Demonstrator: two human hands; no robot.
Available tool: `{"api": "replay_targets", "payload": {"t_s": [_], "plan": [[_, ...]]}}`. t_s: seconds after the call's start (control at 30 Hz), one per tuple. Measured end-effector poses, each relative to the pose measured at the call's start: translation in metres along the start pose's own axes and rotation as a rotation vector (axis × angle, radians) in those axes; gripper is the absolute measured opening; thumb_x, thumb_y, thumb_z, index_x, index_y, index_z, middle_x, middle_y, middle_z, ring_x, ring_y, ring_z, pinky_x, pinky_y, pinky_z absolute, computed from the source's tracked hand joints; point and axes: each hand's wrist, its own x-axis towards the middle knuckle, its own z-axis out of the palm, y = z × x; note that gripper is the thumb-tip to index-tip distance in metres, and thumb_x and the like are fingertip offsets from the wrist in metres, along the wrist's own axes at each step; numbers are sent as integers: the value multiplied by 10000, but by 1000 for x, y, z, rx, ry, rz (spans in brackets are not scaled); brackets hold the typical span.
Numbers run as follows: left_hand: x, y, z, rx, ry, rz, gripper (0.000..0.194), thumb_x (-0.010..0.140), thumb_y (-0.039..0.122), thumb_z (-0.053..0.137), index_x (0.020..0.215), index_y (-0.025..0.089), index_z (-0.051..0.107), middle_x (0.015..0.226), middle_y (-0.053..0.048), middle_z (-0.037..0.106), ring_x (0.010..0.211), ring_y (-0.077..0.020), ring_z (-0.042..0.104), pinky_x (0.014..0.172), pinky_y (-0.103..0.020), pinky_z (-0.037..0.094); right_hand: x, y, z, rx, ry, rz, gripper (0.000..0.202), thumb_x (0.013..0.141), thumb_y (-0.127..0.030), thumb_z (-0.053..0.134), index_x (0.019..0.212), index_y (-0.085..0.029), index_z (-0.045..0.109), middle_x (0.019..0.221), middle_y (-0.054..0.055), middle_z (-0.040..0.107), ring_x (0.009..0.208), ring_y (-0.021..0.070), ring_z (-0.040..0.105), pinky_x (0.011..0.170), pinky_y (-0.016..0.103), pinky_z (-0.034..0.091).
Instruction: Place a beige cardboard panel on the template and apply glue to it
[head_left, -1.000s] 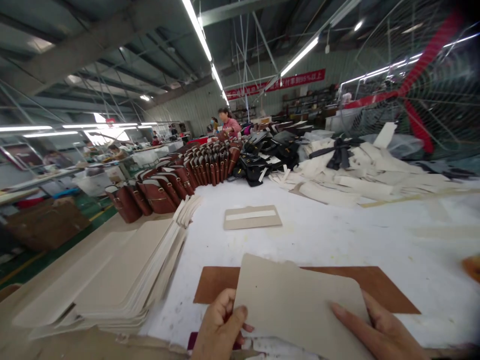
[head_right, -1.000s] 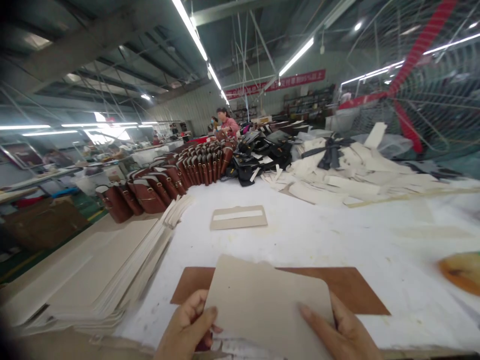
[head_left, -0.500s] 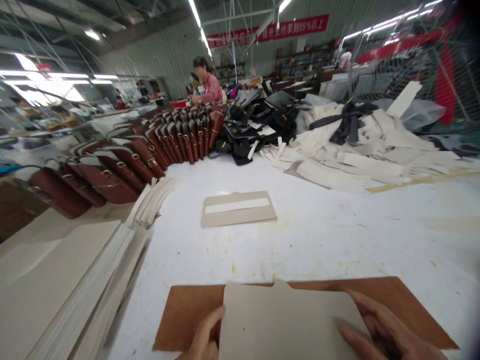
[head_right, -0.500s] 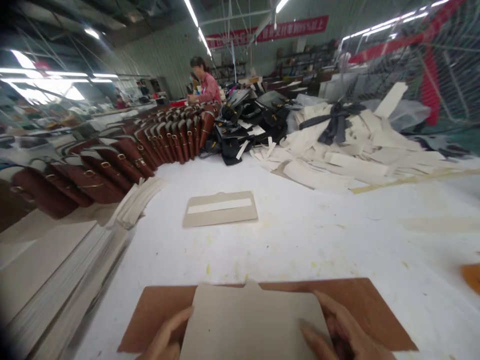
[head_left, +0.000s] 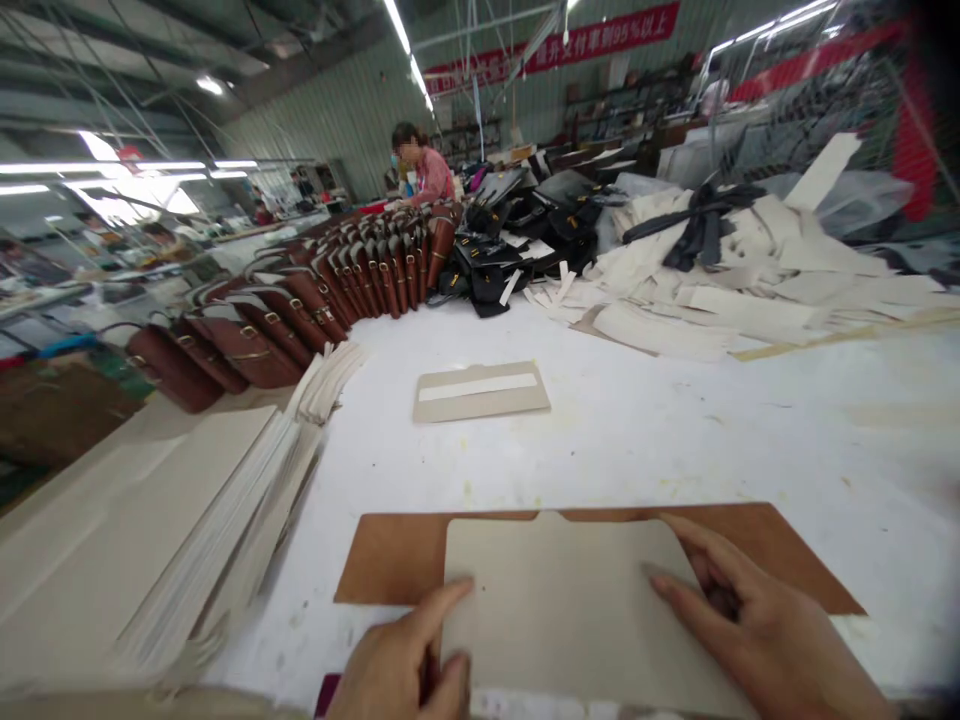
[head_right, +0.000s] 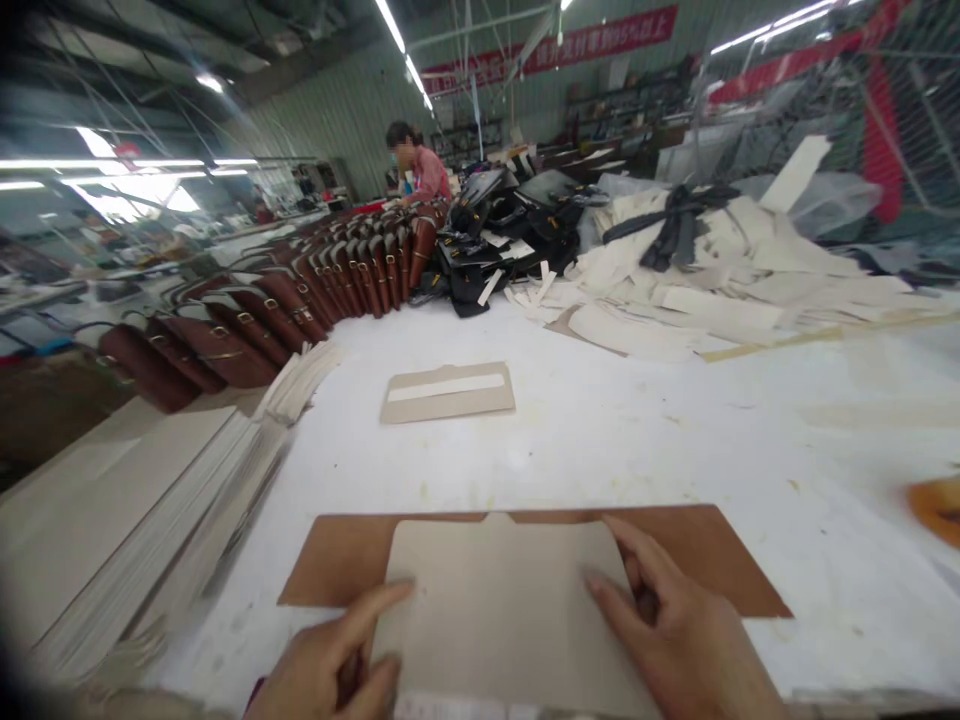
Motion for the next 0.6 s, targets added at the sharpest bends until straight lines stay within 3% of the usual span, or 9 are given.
{"api": "replay_targets", "payload": {"t_s": [0.1, 0.27, 0.43, 0.6], "plan": [[-3, 14, -1, 54, 40, 36, 582, 841, 324, 511, 1406, 271, 643, 628, 54, 554, 587, -185, 534, 646, -313, 361, 4, -7, 2, -108, 64, -76, 634, 853, -657, 551, 1345, -276, 673, 845, 42, 753, 764, 309, 730, 703, 399, 565], [-3, 15, 1, 35, 93, 101, 580, 810, 286, 533, 1376, 238, 652, 653, 61, 517, 627, -184, 542, 662, -310, 351, 5, -20, 9, -170, 219, -240, 560, 831, -560, 484, 1165, -172, 711, 968, 116, 713, 894, 339, 684, 822, 472, 517], [-2, 10, 3, 55, 133, 145, 561, 787, 287, 536, 1321, 191, 682, 639, 60, 506, 644, -188, 541, 677, -312, 348, -3, -22, 9, -99, 321, -243, 473, 842, -546, 496, 1010, -179, 742, 1054, 150, 682, 860, 339, 661, 755, 472, 497], [-3, 7, 5, 41, 175, 160, 522, 794, 341, 533, 1256, 173, 706, 615, 64, 480, 628, -188, 528, 681, -318, 342, -7, -5, -5, 147, 412, -224, 485, 819, -609, 525, 941, -199, 752, 896, 84, 720, 795, 262, 678, 760, 393, 549]]}}
